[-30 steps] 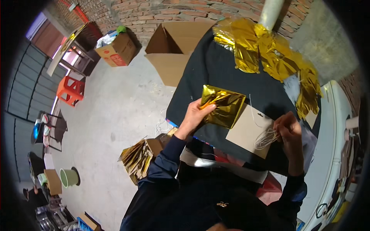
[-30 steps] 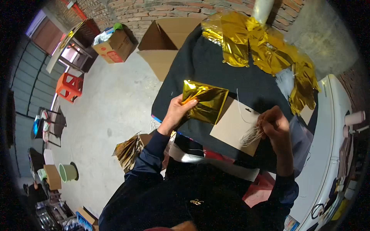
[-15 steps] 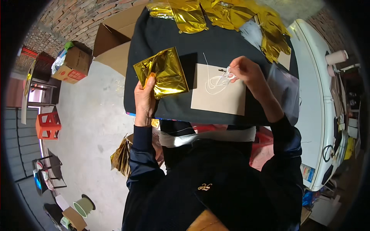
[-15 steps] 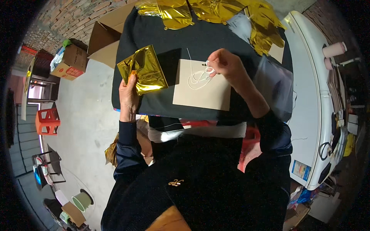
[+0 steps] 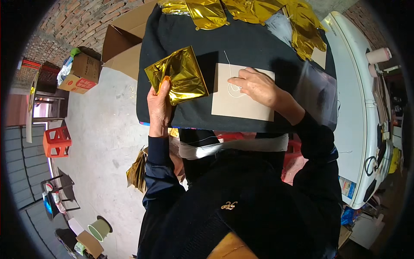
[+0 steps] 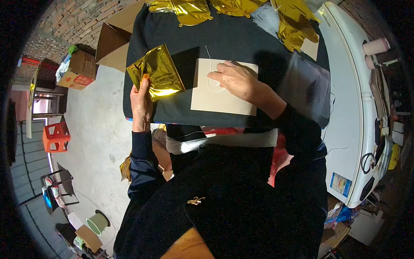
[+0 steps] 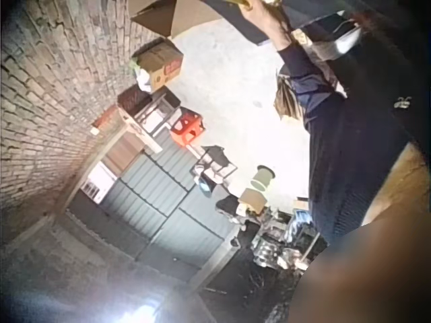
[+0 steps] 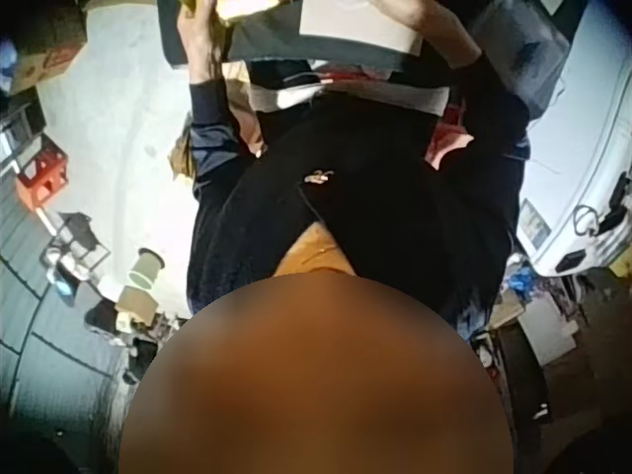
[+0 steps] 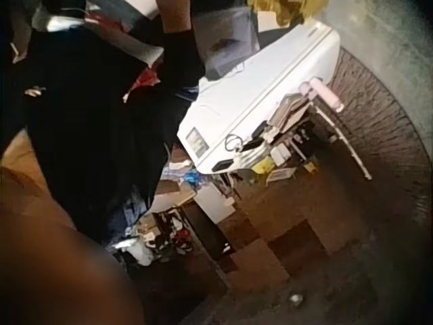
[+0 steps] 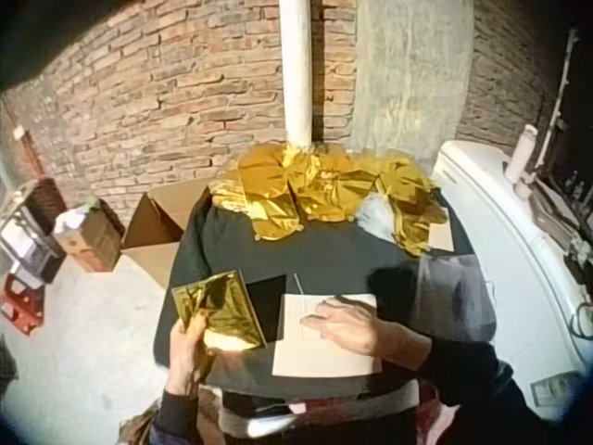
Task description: Folding gold foil balloons and attaching them to cardboard packaging units.
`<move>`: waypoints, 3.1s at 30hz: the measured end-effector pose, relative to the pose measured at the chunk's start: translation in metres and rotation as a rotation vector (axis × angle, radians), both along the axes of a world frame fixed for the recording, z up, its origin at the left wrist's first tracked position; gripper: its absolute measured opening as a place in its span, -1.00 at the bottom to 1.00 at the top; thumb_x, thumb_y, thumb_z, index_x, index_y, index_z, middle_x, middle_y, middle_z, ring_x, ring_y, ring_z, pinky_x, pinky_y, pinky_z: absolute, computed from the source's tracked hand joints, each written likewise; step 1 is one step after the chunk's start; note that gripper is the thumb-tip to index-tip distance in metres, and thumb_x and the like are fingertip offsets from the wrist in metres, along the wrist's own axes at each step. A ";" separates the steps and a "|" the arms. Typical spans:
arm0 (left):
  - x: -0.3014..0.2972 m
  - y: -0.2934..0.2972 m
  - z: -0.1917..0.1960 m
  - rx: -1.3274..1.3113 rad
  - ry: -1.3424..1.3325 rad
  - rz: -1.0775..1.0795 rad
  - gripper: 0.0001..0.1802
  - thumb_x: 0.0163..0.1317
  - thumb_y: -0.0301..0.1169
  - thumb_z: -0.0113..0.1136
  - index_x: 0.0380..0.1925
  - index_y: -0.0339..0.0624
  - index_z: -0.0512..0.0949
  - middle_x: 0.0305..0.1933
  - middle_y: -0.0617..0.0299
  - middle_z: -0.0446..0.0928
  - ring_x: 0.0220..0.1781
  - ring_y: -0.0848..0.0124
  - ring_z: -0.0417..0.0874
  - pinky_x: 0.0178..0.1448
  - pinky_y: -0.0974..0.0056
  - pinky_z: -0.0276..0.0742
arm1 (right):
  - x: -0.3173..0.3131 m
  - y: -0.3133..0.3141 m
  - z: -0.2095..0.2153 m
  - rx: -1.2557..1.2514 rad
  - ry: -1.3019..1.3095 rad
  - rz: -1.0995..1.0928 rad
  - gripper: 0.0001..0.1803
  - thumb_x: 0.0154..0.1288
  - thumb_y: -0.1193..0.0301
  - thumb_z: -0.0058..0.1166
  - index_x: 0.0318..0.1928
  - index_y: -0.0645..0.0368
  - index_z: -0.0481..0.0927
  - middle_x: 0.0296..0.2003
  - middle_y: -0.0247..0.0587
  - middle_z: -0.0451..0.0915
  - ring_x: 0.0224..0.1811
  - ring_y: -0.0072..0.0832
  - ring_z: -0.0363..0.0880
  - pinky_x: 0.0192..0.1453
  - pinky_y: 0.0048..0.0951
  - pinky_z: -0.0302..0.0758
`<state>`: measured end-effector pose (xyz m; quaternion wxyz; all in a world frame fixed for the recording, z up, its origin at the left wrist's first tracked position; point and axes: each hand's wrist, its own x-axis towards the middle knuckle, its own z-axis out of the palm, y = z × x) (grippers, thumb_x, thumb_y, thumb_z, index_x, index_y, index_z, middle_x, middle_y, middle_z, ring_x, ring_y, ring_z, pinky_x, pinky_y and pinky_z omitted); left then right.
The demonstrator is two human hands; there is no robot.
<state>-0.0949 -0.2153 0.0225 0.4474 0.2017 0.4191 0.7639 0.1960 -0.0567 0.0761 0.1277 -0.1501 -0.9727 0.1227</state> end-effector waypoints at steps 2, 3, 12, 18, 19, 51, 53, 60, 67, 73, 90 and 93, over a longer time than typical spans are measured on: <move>0.001 0.000 0.000 0.008 0.047 0.003 -0.65 0.43 -0.44 0.32 0.16 -0.29 0.58 0.09 0.20 0.67 0.08 0.43 0.67 0.25 0.28 0.59 | -0.002 0.001 0.001 0.004 -0.083 -0.010 -0.73 0.25 0.55 0.26 -0.03 0.18 0.60 -0.24 -0.08 0.55 -0.08 -0.12 0.58 0.04 -0.16 0.52; 0.001 0.000 0.000 0.008 0.045 0.004 -0.65 0.43 -0.44 0.32 0.16 -0.29 0.58 0.09 0.20 0.67 0.08 0.43 0.67 0.25 0.28 0.59 | -0.002 0.004 0.000 0.005 -0.085 -0.009 -0.73 0.25 0.55 0.26 -0.03 0.18 0.60 -0.24 -0.08 0.55 -0.08 -0.12 0.58 0.04 -0.16 0.52; -0.002 -0.002 -0.004 0.020 0.036 -0.001 -0.63 0.41 -0.44 0.34 0.16 -0.31 0.58 0.09 0.19 0.67 0.07 0.43 0.67 0.26 0.30 0.57 | 0.020 -0.009 0.050 -0.853 0.069 -0.227 -0.91 0.43 0.50 0.12 -0.16 0.24 0.49 -0.33 -0.34 0.55 -0.28 -0.57 0.52 -0.11 -0.48 0.44; -0.001 0.001 0.000 -0.007 0.058 -0.031 -0.66 0.41 -0.45 0.33 0.13 -0.32 0.59 0.09 0.19 0.67 0.05 0.46 0.67 0.25 0.32 0.58 | 0.031 -0.010 0.017 -0.925 0.258 -0.329 -0.81 0.39 0.42 0.20 -0.10 0.23 0.53 -0.29 -0.38 0.53 -0.26 -0.66 0.46 -0.06 -0.57 0.41; 0.001 0.001 0.002 -0.013 0.051 -0.030 -0.66 0.41 -0.45 0.34 0.13 -0.32 0.60 0.07 0.20 0.67 0.03 0.47 0.67 0.23 0.34 0.58 | 0.032 -0.009 0.000 -0.524 0.252 -0.311 -0.80 0.38 0.41 0.22 -0.08 0.22 0.56 -0.27 -0.32 0.55 -0.23 -0.59 0.51 -0.06 -0.54 0.44; 0.098 0.052 0.076 0.499 2.111 0.196 -0.76 -0.07 -0.43 0.34 -0.33 -0.10 0.58 -0.28 0.27 0.53 -0.30 0.35 0.55 -0.27 0.25 0.48 | 0.061 -0.031 0.007 -0.307 0.833 -0.478 -0.64 0.36 0.72 0.12 0.14 0.30 0.58 0.01 -0.10 0.60 -0.03 -0.44 0.62 0.04 -0.52 0.53; 0.105 0.055 0.063 0.551 2.168 0.164 -0.78 0.00 -0.40 0.37 -0.32 -0.08 0.58 -0.29 0.29 0.52 -0.30 0.38 0.52 -0.28 0.28 0.45 | 0.066 -0.038 0.005 -0.231 0.784 -0.501 -0.63 0.34 0.71 0.14 0.14 0.30 0.58 0.04 -0.08 0.60 -0.02 -0.38 0.62 0.06 -0.47 0.54; 0.117 0.057 0.042 0.612 2.256 0.039 -0.82 0.05 -0.36 0.34 -0.34 -0.04 0.56 -0.34 0.35 0.46 -0.28 0.44 0.50 -0.29 0.34 0.43 | 0.078 -0.051 -0.014 -0.032 0.558 -0.436 -0.54 0.21 0.74 0.14 0.15 0.26 0.58 0.12 -0.02 0.60 0.28 -0.07 0.56 0.35 -0.18 0.48; 0.117 0.054 0.033 0.534 2.204 -0.031 -0.79 0.01 -0.35 0.33 -0.33 -0.04 0.56 -0.31 0.31 0.45 -0.25 0.42 0.52 -0.27 0.33 0.48 | 0.083 -0.056 -0.029 0.025 0.456 -0.530 -0.54 0.19 0.67 0.18 0.15 0.27 0.58 0.12 -0.08 0.57 0.25 -0.12 0.50 0.37 -0.15 0.40; 0.121 0.051 0.028 0.509 2.203 -0.063 -0.75 -0.02 -0.35 0.33 -0.29 -0.04 0.56 -0.25 0.30 0.47 -0.22 0.40 0.52 -0.27 0.32 0.49 | 0.078 -0.048 -0.032 0.148 0.337 -0.509 -0.62 0.26 0.56 0.18 0.11 0.28 0.61 0.13 -0.12 0.58 0.27 -0.16 0.46 0.35 -0.14 0.35; 0.132 0.055 0.020 0.366 2.161 -0.244 -0.86 0.22 -0.41 0.26 -0.28 -0.12 0.50 0.33 0.00 0.56 0.44 0.09 0.53 0.41 -0.01 0.52 | 0.083 -0.045 -0.043 0.145 0.224 -0.478 -0.57 0.18 0.59 0.20 0.11 0.31 0.65 0.24 -0.18 0.56 0.37 -0.13 0.38 0.43 -0.09 0.27; 0.132 0.056 0.019 0.361 2.120 -0.262 -0.86 0.22 -0.41 0.26 -0.26 -0.13 0.51 0.30 -0.03 0.57 0.41 0.07 0.55 0.43 -0.01 0.53 | 0.086 -0.044 -0.037 0.138 0.247 -0.429 -0.56 0.18 0.58 0.20 0.12 0.32 0.64 0.24 -0.16 0.56 0.37 -0.13 0.37 0.44 -0.09 0.26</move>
